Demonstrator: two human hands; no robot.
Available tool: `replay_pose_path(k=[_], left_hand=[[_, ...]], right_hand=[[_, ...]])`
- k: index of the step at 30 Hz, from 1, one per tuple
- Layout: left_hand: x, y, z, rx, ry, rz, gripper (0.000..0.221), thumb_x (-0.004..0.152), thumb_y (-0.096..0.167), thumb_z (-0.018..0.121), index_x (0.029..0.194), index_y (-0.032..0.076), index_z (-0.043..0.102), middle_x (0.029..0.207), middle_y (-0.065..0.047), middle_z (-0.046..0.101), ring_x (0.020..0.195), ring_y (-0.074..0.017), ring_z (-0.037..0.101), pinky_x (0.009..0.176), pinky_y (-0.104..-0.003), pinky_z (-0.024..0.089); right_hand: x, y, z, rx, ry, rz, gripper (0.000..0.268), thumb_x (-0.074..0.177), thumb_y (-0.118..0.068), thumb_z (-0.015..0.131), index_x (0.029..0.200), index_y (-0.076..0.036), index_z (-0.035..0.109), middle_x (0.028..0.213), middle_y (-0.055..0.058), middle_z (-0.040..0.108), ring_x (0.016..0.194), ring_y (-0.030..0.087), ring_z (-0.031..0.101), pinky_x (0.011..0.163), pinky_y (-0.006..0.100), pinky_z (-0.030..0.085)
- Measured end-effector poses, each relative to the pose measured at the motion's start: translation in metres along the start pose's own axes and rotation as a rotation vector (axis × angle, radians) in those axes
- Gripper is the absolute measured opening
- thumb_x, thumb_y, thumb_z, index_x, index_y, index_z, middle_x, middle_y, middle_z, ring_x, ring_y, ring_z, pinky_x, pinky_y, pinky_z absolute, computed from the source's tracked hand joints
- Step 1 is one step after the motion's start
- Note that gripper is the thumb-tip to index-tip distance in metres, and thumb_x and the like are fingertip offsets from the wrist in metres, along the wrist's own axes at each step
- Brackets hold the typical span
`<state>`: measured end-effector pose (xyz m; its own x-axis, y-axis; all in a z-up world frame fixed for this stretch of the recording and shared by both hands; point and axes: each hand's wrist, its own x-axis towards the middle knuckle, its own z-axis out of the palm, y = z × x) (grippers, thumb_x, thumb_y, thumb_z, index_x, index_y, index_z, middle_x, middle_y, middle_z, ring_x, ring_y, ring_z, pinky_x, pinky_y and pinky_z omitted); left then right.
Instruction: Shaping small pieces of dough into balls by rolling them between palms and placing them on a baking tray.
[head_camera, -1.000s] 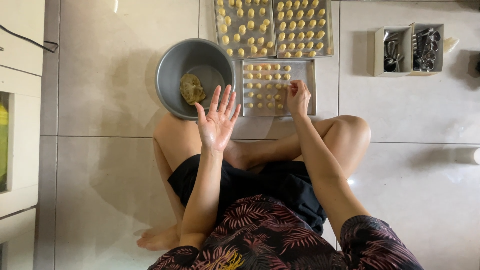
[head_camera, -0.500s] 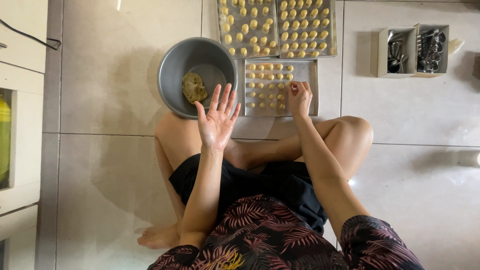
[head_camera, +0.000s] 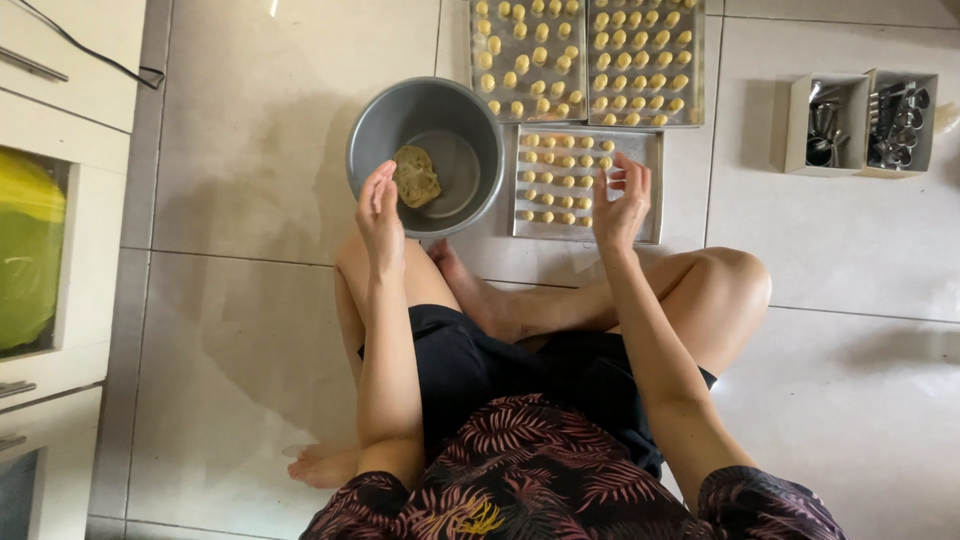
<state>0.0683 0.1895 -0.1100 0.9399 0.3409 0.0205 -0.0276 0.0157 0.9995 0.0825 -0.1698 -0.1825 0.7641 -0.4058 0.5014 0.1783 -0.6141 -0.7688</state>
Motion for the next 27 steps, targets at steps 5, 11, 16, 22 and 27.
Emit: replay_pose_path(k=[5,11,16,22,27], left_hand=[[0.085,-0.11,-0.004,0.692,-0.218,-0.044,0.057,0.1,0.003,0.069,0.15,0.031,0.069,0.162,-0.004,0.053,0.15,-0.037,0.057,0.124,-0.052,0.049],[0.109,-0.148,-0.003,0.902,-0.288,-0.149,0.071,0.091,0.004,0.074,0.159,0.016,0.061,0.145,-0.025,0.063,0.137,-0.0496,0.065,0.116,-0.059,0.055],[0.09,-0.126,0.009,0.998,-0.377,-0.137,0.054,0.106,0.019,0.066,0.159,0.022,0.061,0.144,-0.025,0.055,0.131,-0.0547,0.064,0.11,-0.063,0.058],[0.091,-0.125,0.024,1.263,-0.485,-0.087,0.049,0.106,0.002,0.068,0.152,0.018,0.065,0.148,-0.027,0.04,0.131,-0.053,0.055,0.099,-0.063,0.065],[0.102,-0.166,0.025,1.454,-0.485,0.083,0.035,0.102,-0.009,0.069,0.137,-0.011,0.072,0.149,-0.032,0.045,0.124,-0.0473,0.064,0.092,-0.051,0.071]], right_hand=[[-0.001,-0.141,0.077,0.186,-0.326,-0.155,0.034,0.098,0.006,0.076,0.129,-0.009,0.078,0.105,0.01,0.07,0.089,0.029,0.076,0.075,0.038,0.066],[-0.061,-0.044,0.306,-0.117,-0.972,0.22,0.026,0.101,-0.026,0.074,0.123,-0.017,0.086,0.114,0.015,0.084,0.108,0.035,0.082,0.089,0.044,0.069],[-0.073,-0.065,0.31,-0.274,-0.878,0.356,0.023,0.095,-0.025,0.07,0.106,-0.019,0.09,0.098,0.017,0.085,0.1,0.038,0.084,0.087,0.048,0.069],[-0.06,-0.083,0.281,-0.281,-0.841,0.25,0.018,0.094,0.002,0.064,0.111,0.004,0.07,0.099,0.033,0.079,0.102,0.047,0.082,0.09,0.051,0.069],[-0.065,-0.057,0.291,-0.241,-0.895,0.418,0.018,0.089,0.002,0.067,0.101,0.009,0.08,0.096,0.032,0.079,0.101,0.05,0.081,0.08,0.056,0.068]])
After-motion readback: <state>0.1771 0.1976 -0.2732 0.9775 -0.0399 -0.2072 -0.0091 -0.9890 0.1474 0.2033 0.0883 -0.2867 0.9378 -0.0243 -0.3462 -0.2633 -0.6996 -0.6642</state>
